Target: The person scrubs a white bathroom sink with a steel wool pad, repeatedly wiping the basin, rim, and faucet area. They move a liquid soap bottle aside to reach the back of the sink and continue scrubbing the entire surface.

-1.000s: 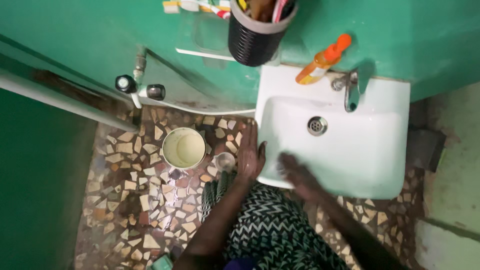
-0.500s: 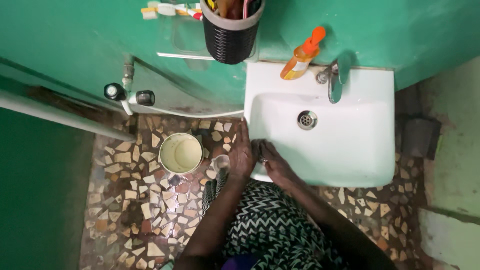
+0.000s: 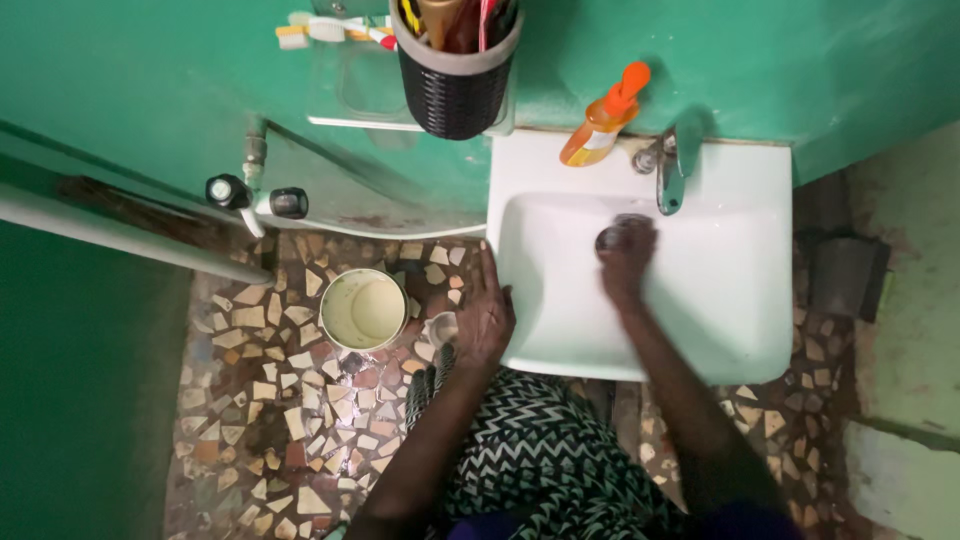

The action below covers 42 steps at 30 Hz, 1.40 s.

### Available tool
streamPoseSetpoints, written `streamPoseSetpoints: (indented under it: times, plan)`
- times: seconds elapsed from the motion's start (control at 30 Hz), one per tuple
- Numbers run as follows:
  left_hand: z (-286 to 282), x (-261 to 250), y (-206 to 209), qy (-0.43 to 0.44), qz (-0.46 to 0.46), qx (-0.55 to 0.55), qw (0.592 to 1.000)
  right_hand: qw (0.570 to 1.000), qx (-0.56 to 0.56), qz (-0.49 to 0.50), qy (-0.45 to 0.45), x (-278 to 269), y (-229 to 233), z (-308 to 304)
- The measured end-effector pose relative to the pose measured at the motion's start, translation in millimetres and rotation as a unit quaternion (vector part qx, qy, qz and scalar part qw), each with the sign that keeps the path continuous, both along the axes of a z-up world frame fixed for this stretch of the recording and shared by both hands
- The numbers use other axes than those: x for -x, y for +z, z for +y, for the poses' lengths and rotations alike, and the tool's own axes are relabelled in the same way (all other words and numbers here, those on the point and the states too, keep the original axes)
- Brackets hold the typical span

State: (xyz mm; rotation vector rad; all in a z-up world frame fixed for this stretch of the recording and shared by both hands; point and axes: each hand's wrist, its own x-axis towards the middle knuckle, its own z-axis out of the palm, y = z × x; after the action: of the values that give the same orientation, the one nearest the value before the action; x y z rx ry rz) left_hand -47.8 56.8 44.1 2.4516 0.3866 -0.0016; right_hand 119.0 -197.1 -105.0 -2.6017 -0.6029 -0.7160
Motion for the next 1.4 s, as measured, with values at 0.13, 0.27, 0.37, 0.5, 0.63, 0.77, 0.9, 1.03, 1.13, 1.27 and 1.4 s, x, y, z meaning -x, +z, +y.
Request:
streamPoseSetpoints:
  times: [0.13, 0.27, 0.37, 0.5, 0.63, 0.77, 0.9, 1.03, 1.13, 1.27, 1.4]
  plan:
    - [-1.5, -1.5, -6.3, -0.015, -0.038, -0.06, 0.997, 0.99, -0.107, 0.078, 0.045, 22.7, 0.5, 113.9]
    - [-0.5, -1.9, -17.5, -0.045, -0.062, -0.059, 0.995, 0.977, -0.021, 0.139, 0.161, 44.6, 35.9, 92.4]
    - [-2.7, -2.9, -18.0, -0.087, -0.032, -0.218, 0.971, 0.978, 0.089, 0.146, 0.117, 31.8, 60.0, 25.1]
    - [-2.2, -0.1, -16.3, -0.142, -0.095, -0.175, 0.97, 0.961, 0.163, 0.206, -0.083, 24.6, 58.1, -78.4]
    - [-1.9, 0.9, -21.0, -0.152, -0.099, -0.166, 0.969, 0.975, 0.174, 0.135, -0.027, 45.9, 18.7, -83.5]
    - [-4.5, -4.2, -22.1, -0.15, -0.109, -0.197, 0.963, 0.942, 0.008, 0.281, 0.184, 128.3, 31.3, 14.9]
    - [-5.4, -2.2, -18.5, -0.149, -0.072, -0.186, 0.968, 0.883, 0.088, 0.398, 0.232, 170.7, 112.6, 42.4]
    - [-4.8, -1.3, -20.0, -0.142, -0.105, -0.233, 0.956, 0.872, 0.111, 0.474, 0.049, 157.2, 169.0, -38.3]
    - [-4.9, 0.8, -21.2, -0.146, -0.111, -0.229, 0.956, 0.906, 0.049, 0.415, -0.066, 148.4, 186.9, -77.9]
    - [-7.2, -1.4, -19.9, -0.129, -0.118, -0.202, 0.964, 0.948, -0.031, 0.294, -0.115, 159.2, 194.3, -92.7]
    - [-6.0, 0.1, -19.1, -0.14, -0.101, -0.228, 0.958, 0.974, 0.025, 0.226, 0.017, 192.6, 172.3, -61.1]
